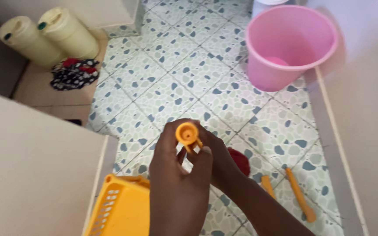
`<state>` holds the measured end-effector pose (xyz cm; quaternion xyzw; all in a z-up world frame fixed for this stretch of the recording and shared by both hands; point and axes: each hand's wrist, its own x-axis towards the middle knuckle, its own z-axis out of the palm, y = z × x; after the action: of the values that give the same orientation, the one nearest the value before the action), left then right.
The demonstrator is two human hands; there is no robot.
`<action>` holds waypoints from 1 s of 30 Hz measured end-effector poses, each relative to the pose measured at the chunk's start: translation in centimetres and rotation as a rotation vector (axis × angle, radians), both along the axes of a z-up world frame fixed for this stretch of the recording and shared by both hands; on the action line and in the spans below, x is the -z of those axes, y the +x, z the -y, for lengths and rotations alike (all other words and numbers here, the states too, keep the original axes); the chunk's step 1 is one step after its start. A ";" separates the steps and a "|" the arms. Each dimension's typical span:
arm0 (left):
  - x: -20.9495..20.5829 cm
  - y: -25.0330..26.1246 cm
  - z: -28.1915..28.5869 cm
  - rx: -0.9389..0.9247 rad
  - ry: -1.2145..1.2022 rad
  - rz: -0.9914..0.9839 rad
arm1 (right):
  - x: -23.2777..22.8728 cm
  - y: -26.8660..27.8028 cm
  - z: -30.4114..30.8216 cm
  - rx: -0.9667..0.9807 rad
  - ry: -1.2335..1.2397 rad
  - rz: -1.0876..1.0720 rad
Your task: The person assembles a yellow plastic three-tier shelf by inserting four vertical poles into the corner sockets of the baskets. They then stack the baskets onto the poles to form the final unit.
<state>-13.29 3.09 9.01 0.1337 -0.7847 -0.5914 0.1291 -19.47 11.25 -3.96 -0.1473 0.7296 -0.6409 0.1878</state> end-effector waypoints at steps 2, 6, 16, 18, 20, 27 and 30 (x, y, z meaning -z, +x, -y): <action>0.6 1.4 3.1 -0.096 0.060 0.006 | -1.0 0.5 3.0 -0.064 0.079 -0.017; 0.1 3.3 9.7 -0.370 0.047 0.273 | -1.4 2.4 7.8 -0.173 0.082 -0.078; 1.3 8.1 22.2 -0.504 -0.145 0.397 | 7.0 1.8 16.3 -0.191 0.103 0.139; 2.0 8.7 23.3 -0.482 -0.246 0.367 | 8.2 1.2 17.4 -0.182 0.102 0.293; 2.7 9.1 24.3 -0.497 -0.229 0.459 | 8.7 1.0 18.4 -0.243 0.142 0.310; 5.1 10.3 26.2 -0.467 -0.151 0.545 | 8.4 1.9 22.2 -0.418 0.285 0.240; 5.8 10.3 26.5 -0.430 -0.212 0.491 | 8.2 2.0 23.5 -0.436 0.360 0.195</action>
<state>-2.97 -23.42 3.21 0.4202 -0.8033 -0.4160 0.0709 -17.43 -12.23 -12.17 -0.2023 0.7613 -0.4568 0.4133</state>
